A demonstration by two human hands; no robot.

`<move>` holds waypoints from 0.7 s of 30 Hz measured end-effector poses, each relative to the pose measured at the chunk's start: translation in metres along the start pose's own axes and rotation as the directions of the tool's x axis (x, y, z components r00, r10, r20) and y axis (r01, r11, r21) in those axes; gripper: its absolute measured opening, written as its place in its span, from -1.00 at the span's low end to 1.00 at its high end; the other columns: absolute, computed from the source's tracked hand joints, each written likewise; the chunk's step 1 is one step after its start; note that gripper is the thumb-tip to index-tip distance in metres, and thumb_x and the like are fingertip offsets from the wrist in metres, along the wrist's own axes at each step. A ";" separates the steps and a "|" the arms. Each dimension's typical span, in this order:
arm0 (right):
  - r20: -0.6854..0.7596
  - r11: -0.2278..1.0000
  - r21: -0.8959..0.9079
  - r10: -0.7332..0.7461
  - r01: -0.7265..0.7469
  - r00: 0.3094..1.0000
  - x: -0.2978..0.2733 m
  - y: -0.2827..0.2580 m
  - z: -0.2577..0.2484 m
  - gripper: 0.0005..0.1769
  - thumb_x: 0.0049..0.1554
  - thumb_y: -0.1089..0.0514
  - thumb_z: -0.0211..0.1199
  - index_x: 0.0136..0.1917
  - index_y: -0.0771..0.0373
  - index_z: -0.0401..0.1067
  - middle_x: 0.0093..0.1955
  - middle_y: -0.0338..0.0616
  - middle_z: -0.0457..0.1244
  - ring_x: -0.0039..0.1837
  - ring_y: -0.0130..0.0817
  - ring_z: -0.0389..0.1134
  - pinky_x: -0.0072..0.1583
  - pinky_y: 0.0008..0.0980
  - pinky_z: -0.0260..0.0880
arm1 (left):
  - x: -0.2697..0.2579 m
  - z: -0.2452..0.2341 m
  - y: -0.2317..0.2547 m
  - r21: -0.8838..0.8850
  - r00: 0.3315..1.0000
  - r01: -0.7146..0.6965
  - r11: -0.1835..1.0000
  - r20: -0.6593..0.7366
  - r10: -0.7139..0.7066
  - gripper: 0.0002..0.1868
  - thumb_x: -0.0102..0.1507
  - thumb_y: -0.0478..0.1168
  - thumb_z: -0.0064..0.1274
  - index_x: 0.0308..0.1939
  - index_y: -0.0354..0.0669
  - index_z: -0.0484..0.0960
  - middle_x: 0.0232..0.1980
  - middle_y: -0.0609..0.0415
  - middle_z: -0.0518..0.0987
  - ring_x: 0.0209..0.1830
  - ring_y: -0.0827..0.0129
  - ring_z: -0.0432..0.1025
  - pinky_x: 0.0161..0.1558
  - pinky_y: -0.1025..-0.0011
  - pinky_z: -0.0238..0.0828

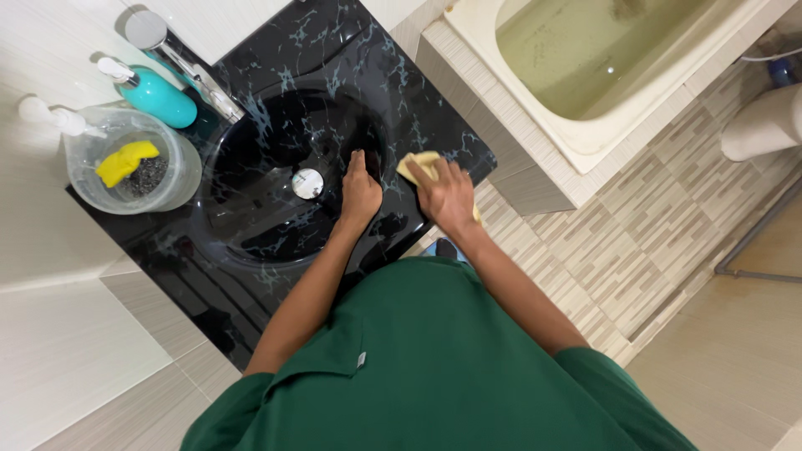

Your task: The person cleans a black marble bathroom sink using a yellow cloth. They wipe the countertop, the basin, and the faucet, and briefly move a plastic container and a soap dispenser to reach the surfaces underneath before returning them.

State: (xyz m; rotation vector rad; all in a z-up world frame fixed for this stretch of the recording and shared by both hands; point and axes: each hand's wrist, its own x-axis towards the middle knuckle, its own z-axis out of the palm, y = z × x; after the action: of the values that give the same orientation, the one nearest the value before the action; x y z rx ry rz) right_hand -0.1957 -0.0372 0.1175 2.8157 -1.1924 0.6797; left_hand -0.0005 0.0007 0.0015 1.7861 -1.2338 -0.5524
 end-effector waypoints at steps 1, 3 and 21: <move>-0.031 0.999 -0.024 -0.028 0.027 0.999 0.014 0.009 0.000 -0.46 0.04 0.25 0.34 0.31 0.01 0.57 0.00 0.10 0.31 -0.06 -0.04 0.35 -0.05 -0.05 0.39 | 0.001 -0.001 -0.001 -0.009 1.000 -0.005 1.000 0.000 0.005 -0.44 0.25 -0.50 -0.28 0.36 -0.67 0.28 0.43 -0.62 0.27 0.47 -0.38 0.18 0.48 0.06 0.09; -0.122 0.995 -0.102 -0.031 0.019 0.992 0.042 0.033 0.004 -0.50 0.12 0.23 0.33 0.33 -0.03 0.54 0.07 0.12 0.31 0.01 -0.01 0.34 -0.02 -0.05 0.34 | 0.000 -0.001 -0.001 -0.030 1.000 -0.008 1.000 -0.001 0.008 -0.45 0.28 -0.50 -0.27 0.37 -0.67 0.27 0.43 -0.61 0.27 0.49 -0.38 0.19 0.52 0.08 0.10; -0.136 0.999 -0.047 0.018 -0.025 0.991 0.076 0.026 0.007 -0.43 0.07 0.24 0.34 0.36 -0.04 0.51 0.01 0.01 0.33 -0.04 -0.15 0.29 -0.07 -0.18 0.29 | -0.003 -0.007 0.010 -0.041 0.999 0.037 0.998 -0.022 -0.038 -0.45 0.27 -0.49 -0.26 0.38 -0.58 0.31 0.44 -0.53 0.30 0.48 -0.29 0.21 0.50 0.11 0.10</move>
State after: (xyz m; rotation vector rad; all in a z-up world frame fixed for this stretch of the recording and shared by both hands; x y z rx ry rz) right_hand -0.1634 -0.1089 0.1369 2.6721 -1.2005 0.8171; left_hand -0.0022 0.0050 0.0132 1.7804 -1.1675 -0.5729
